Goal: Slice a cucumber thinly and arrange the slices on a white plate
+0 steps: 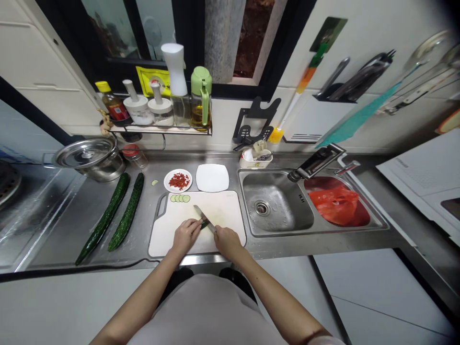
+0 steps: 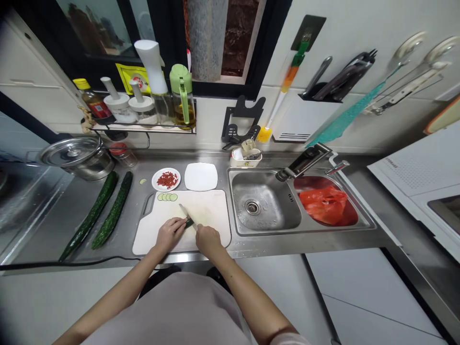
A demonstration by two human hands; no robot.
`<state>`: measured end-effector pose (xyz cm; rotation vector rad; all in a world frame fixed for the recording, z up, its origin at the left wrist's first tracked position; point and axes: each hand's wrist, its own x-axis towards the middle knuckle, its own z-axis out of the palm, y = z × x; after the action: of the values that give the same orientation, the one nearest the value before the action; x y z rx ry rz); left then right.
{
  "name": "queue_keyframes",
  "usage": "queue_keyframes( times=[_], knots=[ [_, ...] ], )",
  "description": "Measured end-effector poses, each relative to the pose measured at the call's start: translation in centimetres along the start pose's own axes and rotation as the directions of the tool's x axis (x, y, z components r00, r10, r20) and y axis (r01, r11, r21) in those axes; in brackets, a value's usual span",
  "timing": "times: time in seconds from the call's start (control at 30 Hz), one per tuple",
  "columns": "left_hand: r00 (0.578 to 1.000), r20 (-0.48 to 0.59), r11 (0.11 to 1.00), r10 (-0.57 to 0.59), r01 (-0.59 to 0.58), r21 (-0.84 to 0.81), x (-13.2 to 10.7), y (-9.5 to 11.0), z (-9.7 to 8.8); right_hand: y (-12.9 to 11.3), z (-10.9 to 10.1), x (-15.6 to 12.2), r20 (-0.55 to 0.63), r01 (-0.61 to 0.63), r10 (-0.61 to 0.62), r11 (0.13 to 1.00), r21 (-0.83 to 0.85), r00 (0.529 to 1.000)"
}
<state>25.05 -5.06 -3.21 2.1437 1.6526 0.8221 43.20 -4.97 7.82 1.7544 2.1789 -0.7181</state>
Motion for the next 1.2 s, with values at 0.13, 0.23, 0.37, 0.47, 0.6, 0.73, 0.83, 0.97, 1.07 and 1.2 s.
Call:
queue_keyframes(
  times=[0.13, 0.23, 0.37, 0.47, 0.6, 0.73, 0.83, 0.97, 1.07, 1.2],
  knots=[
    [1.0, 0.001, 1.0, 0.003, -0.003, -0.011, 0.1, 0.0, 0.0, -0.1, 0.1, 0.1, -0.006, 0.005, -0.005, 1.0, -0.003, 1.0],
    [1.0, 0.002, 0.999, 0.003, -0.003, -0.035, 0.1, -0.1, -0.1, -0.2, 0.1, 0.1, -0.008, 0.006, -0.007, 1.0, -0.005, 1.0],
    [1.0, -0.001, 0.999, 0.014, -0.014, -0.05, 0.2, -0.1, 0.0, -0.5, 0.0, 0.3, 0.017, 0.003, -0.003, 1.0, -0.017, 1.0],
    [0.999, -0.021, 0.998, 0.036, -0.037, -0.048, 0.2, -0.1, 0.1, -0.5, 0.0, 0.4, 0.015, 0.023, -0.022, 1.0, -0.013, 1.0],
    [0.995, -0.06, 0.995, 0.082, -0.085, -0.052, 0.1, -0.3, 0.3, -0.4, -0.4, 0.2, 0.052, 0.034, -0.033, 0.999, -0.021, 0.998],
    [0.991, -0.081, 0.993, 0.102, -0.106, -0.051, 0.1, -0.5, 0.5, -0.2, -0.5, -0.3, 0.082, 0.036, -0.034, 0.999, -0.021, 0.996],
    [0.991, -0.082, 0.993, 0.107, -0.111, -0.049, 0.1, -0.6, 0.6, 0.2, -0.3, -1.0, 0.1, 0.03, -0.027, 0.999, -0.02, 0.995],
    [0.991, -0.083, 0.993, 0.102, -0.107, -0.059, 0.1, -0.7, 0.7, 0.5, -0.2, -1.7, 0.136, 0.011, -0.006, 0.999, -0.033, 0.991],
    [0.991, -0.085, 0.992, 0.1, -0.106, -0.067, 0.1, -0.8, 0.6, 0.6, -0.2, -1.8, 0.139, 0.011, -0.006, 0.999, -0.035, 0.99],
    [0.991, -0.081, 0.991, 0.105, -0.112, -0.078, 0.3, -0.7, 0.5, 0.3, -0.4, -1.5, 0.128, 0.009, -0.004, 0.999, -0.034, 0.992]
  ],
)
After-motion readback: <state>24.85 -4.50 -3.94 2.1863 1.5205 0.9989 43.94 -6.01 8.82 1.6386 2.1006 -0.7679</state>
